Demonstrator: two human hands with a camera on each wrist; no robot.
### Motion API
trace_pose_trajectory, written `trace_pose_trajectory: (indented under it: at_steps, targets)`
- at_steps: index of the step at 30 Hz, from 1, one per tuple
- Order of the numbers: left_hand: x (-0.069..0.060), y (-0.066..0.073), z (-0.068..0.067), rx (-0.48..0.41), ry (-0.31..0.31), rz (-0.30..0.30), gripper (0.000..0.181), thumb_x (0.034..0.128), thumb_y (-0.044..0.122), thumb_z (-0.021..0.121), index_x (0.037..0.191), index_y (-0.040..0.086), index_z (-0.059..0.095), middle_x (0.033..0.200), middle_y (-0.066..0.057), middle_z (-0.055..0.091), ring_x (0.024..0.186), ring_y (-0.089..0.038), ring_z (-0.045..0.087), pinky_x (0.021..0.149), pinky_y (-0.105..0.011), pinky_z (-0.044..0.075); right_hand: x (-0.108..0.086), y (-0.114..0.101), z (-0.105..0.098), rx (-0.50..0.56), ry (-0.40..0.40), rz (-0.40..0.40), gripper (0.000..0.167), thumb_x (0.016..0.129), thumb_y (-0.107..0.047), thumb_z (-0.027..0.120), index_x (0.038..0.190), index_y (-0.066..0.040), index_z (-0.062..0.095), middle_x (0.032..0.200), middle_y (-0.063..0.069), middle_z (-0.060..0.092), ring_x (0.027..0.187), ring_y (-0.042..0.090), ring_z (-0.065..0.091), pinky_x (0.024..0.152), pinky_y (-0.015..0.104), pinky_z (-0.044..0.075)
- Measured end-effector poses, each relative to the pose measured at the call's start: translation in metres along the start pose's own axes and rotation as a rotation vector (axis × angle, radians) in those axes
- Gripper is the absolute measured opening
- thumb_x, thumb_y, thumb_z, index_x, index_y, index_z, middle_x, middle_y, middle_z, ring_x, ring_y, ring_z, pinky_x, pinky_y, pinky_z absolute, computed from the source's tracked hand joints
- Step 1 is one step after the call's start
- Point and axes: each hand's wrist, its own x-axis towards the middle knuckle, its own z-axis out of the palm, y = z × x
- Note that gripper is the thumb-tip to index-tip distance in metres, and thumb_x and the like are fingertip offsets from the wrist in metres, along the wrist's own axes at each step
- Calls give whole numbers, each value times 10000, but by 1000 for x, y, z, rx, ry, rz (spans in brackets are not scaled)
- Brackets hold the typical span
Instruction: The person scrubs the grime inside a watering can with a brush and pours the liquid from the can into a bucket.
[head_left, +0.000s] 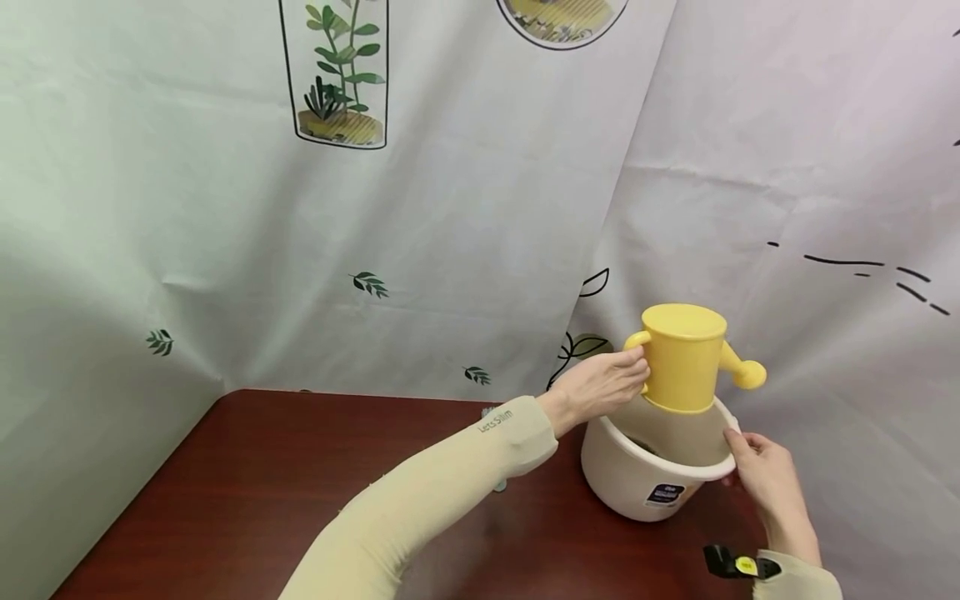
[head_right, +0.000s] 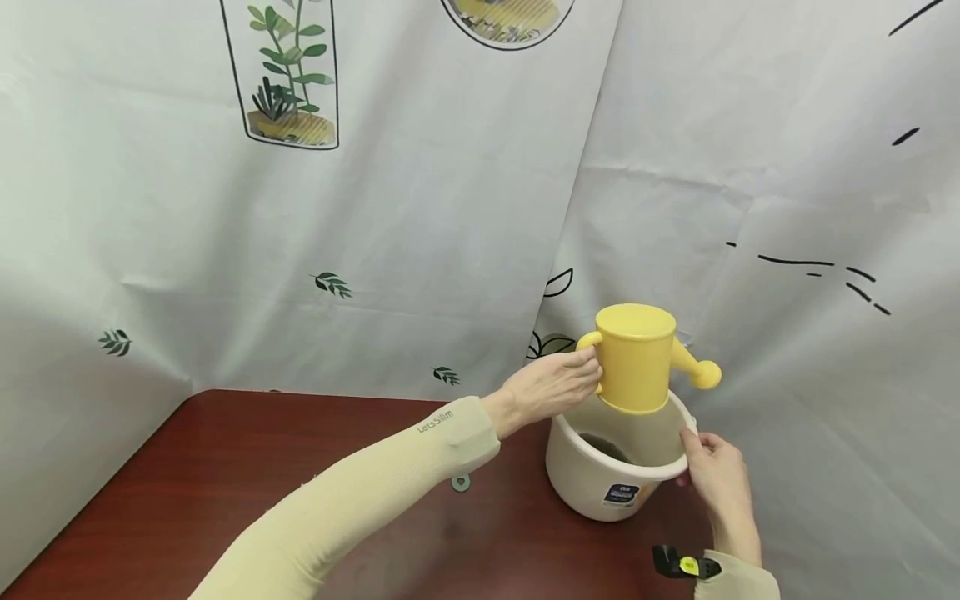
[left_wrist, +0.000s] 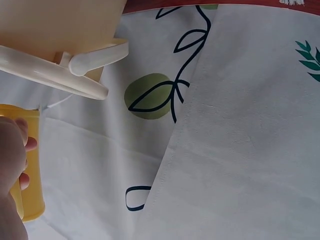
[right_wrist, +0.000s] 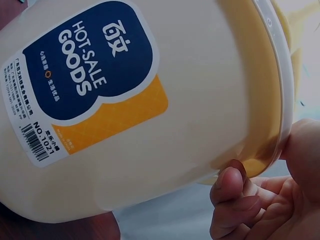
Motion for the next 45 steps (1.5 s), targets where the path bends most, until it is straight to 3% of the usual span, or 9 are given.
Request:
trace_pose_trajectory:
  at_steps: [30,45]
  targets:
    - [3,-3,-2,18,10,9,468,999,-16,245,1164,228,609,1113,28,530,1080,-153,447,1028,-344,221,4,0,-4,-10,8,-13,592,1018,-429,430,1211,126,504,611,30,583,526,166,580,496,304,477]
    - [0,5,1,18,10,18,462,998,-19,253,1163,214,616,1106,27,536,1062,-147,448,1020,-344,229,3,2,-4,-27,-15,-10,596,1017,-441,426,1194,122,510,620,30,590,547,161,581,517,299,478]
